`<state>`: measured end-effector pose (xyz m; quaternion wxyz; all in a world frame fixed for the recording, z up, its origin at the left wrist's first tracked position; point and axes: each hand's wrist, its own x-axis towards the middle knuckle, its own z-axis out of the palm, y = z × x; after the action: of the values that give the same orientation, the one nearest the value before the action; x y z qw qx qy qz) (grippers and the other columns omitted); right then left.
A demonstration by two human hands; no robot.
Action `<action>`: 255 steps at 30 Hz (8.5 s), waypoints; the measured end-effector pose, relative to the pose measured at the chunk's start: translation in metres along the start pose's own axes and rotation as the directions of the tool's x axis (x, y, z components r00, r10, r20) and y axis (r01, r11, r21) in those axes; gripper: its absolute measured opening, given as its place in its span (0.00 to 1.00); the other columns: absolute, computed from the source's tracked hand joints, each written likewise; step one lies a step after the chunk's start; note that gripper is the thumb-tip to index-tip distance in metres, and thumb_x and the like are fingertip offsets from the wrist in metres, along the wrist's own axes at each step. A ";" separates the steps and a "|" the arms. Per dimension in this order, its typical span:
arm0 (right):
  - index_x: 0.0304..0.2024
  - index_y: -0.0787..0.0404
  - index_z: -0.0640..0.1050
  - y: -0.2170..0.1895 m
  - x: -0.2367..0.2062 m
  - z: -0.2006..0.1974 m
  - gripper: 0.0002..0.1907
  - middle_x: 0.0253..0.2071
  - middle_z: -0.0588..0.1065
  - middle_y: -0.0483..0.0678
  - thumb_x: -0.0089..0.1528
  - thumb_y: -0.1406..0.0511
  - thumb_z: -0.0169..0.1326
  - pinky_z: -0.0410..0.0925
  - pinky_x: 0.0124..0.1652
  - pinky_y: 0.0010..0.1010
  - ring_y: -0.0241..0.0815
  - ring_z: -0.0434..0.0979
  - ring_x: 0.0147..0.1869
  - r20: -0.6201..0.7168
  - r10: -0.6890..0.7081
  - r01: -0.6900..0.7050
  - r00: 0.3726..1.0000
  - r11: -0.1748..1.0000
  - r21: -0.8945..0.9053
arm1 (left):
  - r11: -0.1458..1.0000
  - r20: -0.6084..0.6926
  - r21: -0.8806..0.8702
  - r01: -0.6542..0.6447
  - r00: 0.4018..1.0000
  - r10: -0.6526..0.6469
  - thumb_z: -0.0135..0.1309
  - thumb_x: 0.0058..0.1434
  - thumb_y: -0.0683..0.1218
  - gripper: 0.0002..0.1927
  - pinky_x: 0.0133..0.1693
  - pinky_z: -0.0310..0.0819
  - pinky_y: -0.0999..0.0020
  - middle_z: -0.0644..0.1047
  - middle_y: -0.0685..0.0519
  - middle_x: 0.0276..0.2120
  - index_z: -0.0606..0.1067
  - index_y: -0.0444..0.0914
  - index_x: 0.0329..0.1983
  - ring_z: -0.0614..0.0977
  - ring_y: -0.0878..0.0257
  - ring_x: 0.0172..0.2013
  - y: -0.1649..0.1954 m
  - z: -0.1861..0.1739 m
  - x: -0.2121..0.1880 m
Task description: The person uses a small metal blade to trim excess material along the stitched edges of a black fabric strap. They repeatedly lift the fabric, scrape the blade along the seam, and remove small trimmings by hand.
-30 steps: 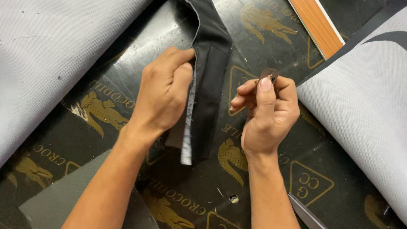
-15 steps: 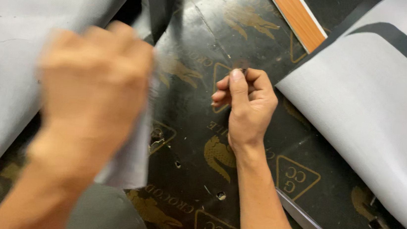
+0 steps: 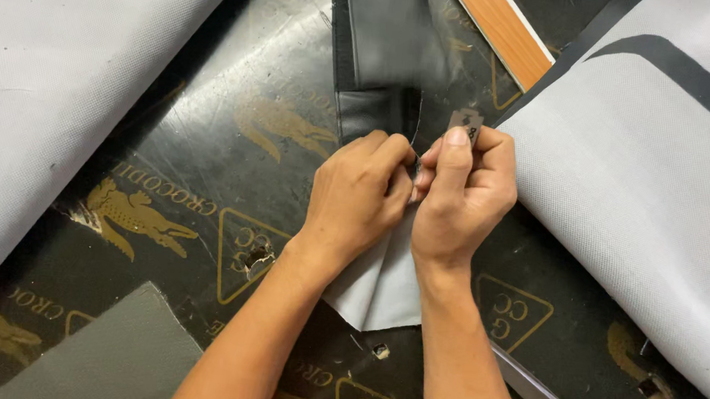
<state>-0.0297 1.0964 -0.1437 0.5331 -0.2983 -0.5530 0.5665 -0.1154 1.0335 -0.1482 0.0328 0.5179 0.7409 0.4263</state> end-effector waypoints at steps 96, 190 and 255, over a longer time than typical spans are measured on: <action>0.36 0.67 0.77 0.012 -0.031 0.015 0.10 0.36 0.72 0.42 0.70 0.69 0.63 0.66 0.35 0.21 0.28 0.70 0.35 0.025 -0.055 0.059 0.998 0.808 -0.586 | 0.961 0.218 -0.234 0.151 0.971 -0.099 0.53 0.69 0.49 0.10 0.35 0.72 0.53 0.79 0.48 0.35 0.73 0.38 0.37 0.81 0.46 0.37 -0.036 -0.041 0.013; 0.36 0.66 0.78 0.022 -0.011 0.020 0.10 0.27 0.73 0.39 0.69 0.66 0.62 0.63 0.31 0.21 0.26 0.66 0.30 -0.035 -0.038 0.010 0.999 0.812 -0.583 | 0.946 0.210 -0.286 0.150 0.973 -0.091 0.54 0.69 0.47 0.09 0.35 0.72 0.54 0.78 0.45 0.33 0.73 0.36 0.37 0.80 0.45 0.35 -0.038 -0.042 0.013; 0.39 0.64 0.72 -0.023 -0.071 0.053 0.09 0.28 0.70 0.41 0.72 0.65 0.54 0.65 0.29 0.21 0.28 0.68 0.28 0.018 0.254 -0.254 0.967 0.967 -0.030 | 0.994 0.226 0.100 0.045 0.972 -0.067 0.52 0.63 0.48 0.10 0.31 0.72 0.46 0.77 0.43 0.29 0.72 0.36 0.30 0.80 0.40 0.29 -0.008 -0.098 -0.045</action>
<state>-0.0546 1.0092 -0.1283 0.4462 -0.3679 -0.5236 0.6257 -0.1481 0.9382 -0.1094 0.1057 0.5434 0.7658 0.3273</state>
